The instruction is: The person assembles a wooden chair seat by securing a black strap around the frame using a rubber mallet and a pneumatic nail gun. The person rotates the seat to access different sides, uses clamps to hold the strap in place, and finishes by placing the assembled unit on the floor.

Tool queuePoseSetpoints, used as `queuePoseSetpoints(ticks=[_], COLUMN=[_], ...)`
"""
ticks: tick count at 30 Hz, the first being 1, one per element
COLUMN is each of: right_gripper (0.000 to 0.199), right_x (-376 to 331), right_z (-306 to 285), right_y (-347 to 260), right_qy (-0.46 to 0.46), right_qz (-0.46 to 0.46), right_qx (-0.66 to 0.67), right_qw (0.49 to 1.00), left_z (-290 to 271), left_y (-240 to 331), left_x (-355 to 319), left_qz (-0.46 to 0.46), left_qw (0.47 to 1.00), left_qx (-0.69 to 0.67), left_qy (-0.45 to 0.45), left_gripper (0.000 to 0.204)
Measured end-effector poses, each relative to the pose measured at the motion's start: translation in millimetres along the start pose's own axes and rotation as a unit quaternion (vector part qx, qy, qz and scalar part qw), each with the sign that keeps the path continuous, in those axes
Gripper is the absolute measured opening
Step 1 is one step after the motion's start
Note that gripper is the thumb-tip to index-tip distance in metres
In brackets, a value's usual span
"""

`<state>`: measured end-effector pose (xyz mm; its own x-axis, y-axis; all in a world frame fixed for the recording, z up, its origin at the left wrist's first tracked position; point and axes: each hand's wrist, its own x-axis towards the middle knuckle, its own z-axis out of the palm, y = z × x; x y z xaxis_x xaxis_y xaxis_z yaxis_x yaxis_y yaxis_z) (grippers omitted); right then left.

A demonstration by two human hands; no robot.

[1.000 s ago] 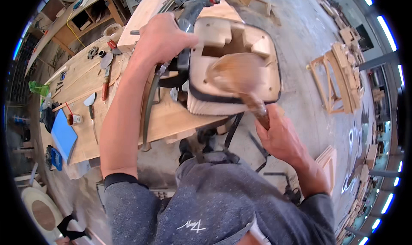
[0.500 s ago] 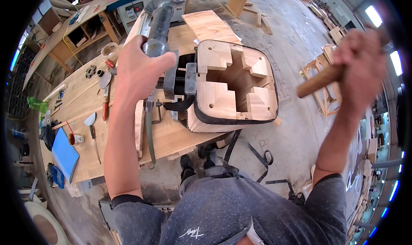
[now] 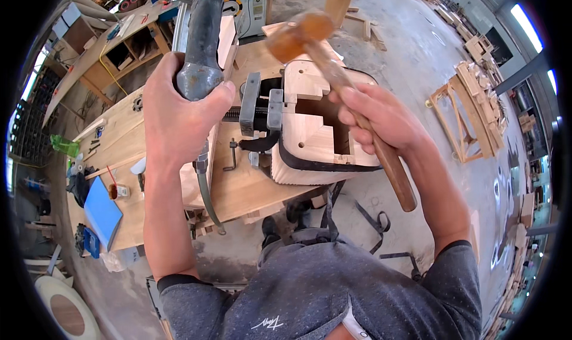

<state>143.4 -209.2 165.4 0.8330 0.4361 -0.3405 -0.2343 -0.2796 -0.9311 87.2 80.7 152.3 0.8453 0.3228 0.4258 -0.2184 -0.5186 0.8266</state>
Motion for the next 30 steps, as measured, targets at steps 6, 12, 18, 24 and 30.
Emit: queuePoseSetpoints(ticks=[6,12,18,24,30], right_gripper=[0.026,0.021,0.019,0.042,0.075], right_x=[-3,-8,103,77,-33], right_z=[58,134,235,234,129], right_y=[-3,89,191,185,52], right_qy=[-0.245,-0.378,-0.289,-0.26,-0.167], right_qz=[0.044,0.191,0.225,-0.127,-0.247], right_qx=[-0.075,-0.071,0.105,-0.195,0.064], right_qw=[0.966,0.903,0.925,0.937,0.952], left_z=[-37,-83,-100,-90,-24], left_y=[18,20,12,-2,2], left_x=[-14,-45,-87,-123,-140], left_qz=[0.053,0.004,-0.076,-0.08,0.024], left_qw=[0.997,0.991,0.991,0.987,0.991], left_qx=[0.048,0.13,0.105,0.138,0.083], left_qy=[0.007,0.031,0.036,-0.005,-0.104], left_gripper=[0.039,0.038,0.042,0.05,0.054])
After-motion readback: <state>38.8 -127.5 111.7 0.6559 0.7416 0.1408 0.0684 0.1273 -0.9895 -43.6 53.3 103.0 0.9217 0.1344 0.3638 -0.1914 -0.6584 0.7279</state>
